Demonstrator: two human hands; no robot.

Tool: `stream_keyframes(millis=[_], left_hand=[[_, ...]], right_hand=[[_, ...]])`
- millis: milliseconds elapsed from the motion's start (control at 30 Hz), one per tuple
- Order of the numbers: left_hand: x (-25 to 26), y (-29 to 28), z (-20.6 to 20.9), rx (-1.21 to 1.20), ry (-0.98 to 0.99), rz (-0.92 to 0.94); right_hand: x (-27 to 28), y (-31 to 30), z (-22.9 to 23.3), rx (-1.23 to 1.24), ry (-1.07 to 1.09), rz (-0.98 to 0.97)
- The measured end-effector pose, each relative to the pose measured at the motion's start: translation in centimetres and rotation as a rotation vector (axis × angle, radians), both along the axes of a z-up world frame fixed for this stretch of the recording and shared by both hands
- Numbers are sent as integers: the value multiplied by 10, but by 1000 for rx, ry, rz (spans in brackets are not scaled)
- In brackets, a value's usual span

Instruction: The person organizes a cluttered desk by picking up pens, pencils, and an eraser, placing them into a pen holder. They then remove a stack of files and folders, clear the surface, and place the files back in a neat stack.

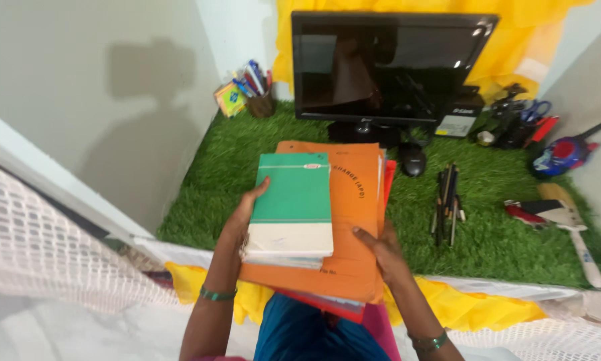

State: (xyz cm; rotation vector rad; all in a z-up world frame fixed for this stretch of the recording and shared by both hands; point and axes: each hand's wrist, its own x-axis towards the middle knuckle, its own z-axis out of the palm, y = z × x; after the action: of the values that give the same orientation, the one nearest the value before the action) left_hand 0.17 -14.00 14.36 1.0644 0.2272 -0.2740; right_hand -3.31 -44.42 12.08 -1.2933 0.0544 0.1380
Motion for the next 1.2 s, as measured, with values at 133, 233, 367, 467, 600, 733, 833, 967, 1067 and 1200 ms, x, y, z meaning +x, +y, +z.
stream_keyframes(millis=[133, 233, 367, 467, 600, 733, 833, 967, 1067, 1200], left_hand=[[-23, -2, 29, 402, -133, 48], [-43, -2, 52, 576, -213, 39], [-73, 8, 77, 582, -320, -120], [-94, 1, 78, 623, -360, -298], [-121, -35, 53, 667, -332, -616], [-151, -80, 0, 732, -430, -818], [-151, -112, -54, 739, -330, -998], [-134, -126, -121, 608, -159, -1124], [-107, -137, -149, 621, -174, -1164], [-70, -137, -169, 666, -163, -1125]], right_hand=[[-22, 4, 2, -19, -80, -11], [-69, 8, -8, -13, -75, 0], [-142, 6, -36, -78, -189, 60], [-192, -7, -69, -50, -45, 115], [-210, -27, -103, 83, 178, 136], [-240, -42, -134, 262, 412, 122], [-297, -58, -170, 375, 562, 115], [-355, -92, -197, 463, 680, 102], [-354, -73, -196, 503, 666, 179], [-320, -51, -202, 586, 634, 402]])
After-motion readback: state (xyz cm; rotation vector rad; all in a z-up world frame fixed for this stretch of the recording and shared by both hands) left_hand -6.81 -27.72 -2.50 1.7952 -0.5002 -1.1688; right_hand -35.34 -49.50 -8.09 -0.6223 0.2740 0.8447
